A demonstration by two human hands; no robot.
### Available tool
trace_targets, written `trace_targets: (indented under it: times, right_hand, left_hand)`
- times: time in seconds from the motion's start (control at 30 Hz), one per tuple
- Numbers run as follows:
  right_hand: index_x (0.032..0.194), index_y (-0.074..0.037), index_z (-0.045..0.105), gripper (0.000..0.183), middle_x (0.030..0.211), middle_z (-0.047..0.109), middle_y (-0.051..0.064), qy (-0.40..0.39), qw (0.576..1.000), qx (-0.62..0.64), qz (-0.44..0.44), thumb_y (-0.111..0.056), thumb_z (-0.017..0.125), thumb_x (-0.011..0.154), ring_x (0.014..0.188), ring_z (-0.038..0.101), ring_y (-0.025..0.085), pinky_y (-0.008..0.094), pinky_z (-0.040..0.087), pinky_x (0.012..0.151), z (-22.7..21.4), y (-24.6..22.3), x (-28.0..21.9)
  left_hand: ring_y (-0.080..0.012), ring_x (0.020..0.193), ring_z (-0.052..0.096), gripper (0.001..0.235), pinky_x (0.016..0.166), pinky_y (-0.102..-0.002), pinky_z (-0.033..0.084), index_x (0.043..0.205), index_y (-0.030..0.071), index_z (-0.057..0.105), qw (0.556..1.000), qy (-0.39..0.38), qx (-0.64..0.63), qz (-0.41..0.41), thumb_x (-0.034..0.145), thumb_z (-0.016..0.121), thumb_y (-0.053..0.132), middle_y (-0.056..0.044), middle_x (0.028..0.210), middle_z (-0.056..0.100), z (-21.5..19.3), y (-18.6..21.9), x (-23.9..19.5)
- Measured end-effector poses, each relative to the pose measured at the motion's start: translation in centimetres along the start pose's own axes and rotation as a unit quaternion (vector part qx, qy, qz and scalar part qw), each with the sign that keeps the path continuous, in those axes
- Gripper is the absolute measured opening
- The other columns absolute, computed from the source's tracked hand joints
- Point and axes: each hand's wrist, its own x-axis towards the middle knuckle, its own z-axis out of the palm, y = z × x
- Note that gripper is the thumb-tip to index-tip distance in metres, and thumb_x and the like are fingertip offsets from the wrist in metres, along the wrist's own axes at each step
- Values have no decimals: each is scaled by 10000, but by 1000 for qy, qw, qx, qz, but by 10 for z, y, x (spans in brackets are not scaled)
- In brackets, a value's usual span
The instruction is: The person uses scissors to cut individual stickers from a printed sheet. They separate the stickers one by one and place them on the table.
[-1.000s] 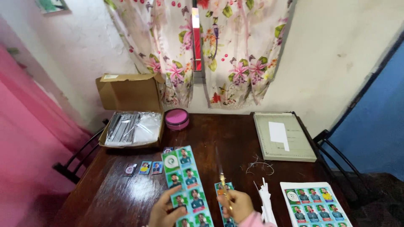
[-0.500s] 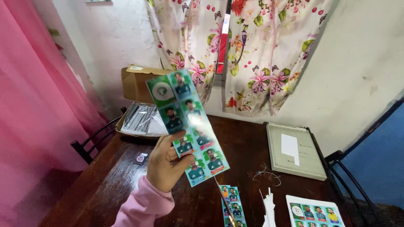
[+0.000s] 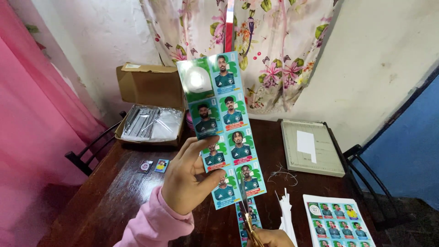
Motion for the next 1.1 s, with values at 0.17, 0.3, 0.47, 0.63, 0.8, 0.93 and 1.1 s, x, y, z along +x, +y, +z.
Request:
trace_targets:
  times: [0.17, 0.3, 0.47, 0.63, 0.8, 0.93, 1.1]
  right_hand:
    - [842, -74, 764, 270, 816, 782, 57, -1, 1000, 11, -19, -337, 786, 896, 818, 797, 161, 304, 607, 814, -2, -28, 8]
    - [857, -99, 756, 264, 742, 732, 24, -3, 1000, 0, 15, -360, 775, 892, 710, 735, 129, 279, 547, 673, 0, -30, 7]
    - [821, -87, 739, 281, 714, 684, 6, -2, 1000, 10, 1, -351, 761, 916, 656, 672, 116, 274, 484, 608, 2, -30, 4]
    - [856, -62, 733, 268, 767, 685, 14, -4, 996, 56, -67, -312, 777, 943, 708, 677, 120, 281, 502, 647, 6, -30, 2]
    - [911, -54, 747, 254, 730, 678, 22, 0, 997, 77, -15, -305, 786, 911, 689, 665, 114, 279, 485, 641, 10, -44, -2]
    - [965, -41, 752, 257, 769, 719, 29, -7, 991, 133, -4, -284, 796, 894, 735, 702, 105, 275, 517, 670, 11, -58, -4]
    - [939, -37, 744, 234, 770, 710, 34, -19, 990, 140, 1, -261, 803, 904, 732, 691, 100, 271, 507, 668, 10, -48, -5]
  left_hand:
    - [-225, 1079, 776, 662, 820, -287, 704, 1411, -20, 482, 999, -5, -50, -16, 808, 732, -128, -72, 1200, 499, 1, 0, -2]
    - [-228, 1072, 777, 668, 830, -287, 694, 1422, -23, 485, 999, -10, -30, 10, 813, 738, -132, -74, 1197, 504, 1, 1, -2]
    - [-237, 1096, 771, 668, 867, -295, 686, 1426, -35, 477, 999, -16, -36, 27, 822, 744, -135, -75, 1201, 499, 2, -2, -3]
    - [-264, 1130, 751, 645, 879, -329, 649, 1426, -59, 469, 996, -26, -77, 25, 841, 724, -158, -86, 1214, 485, 4, -2, -5]
    - [-263, 1125, 748, 646, 860, -322, 654, 1421, -65, 459, 997, -27, -59, 49, 840, 727, -154, -104, 1270, 485, 3, 2, -6]
    - [-262, 1142, 735, 657, 904, -326, 643, 1437, -70, 448, 995, -30, -31, 90, 852, 737, -145, -119, 1300, 484, 3, 1, -6]
    - [-246, 1108, 753, 638, 851, -307, 679, 1418, -69, 460, 996, -26, -13, 82, 849, 743, -125, -123, 1307, 497, 3, 4, -6]
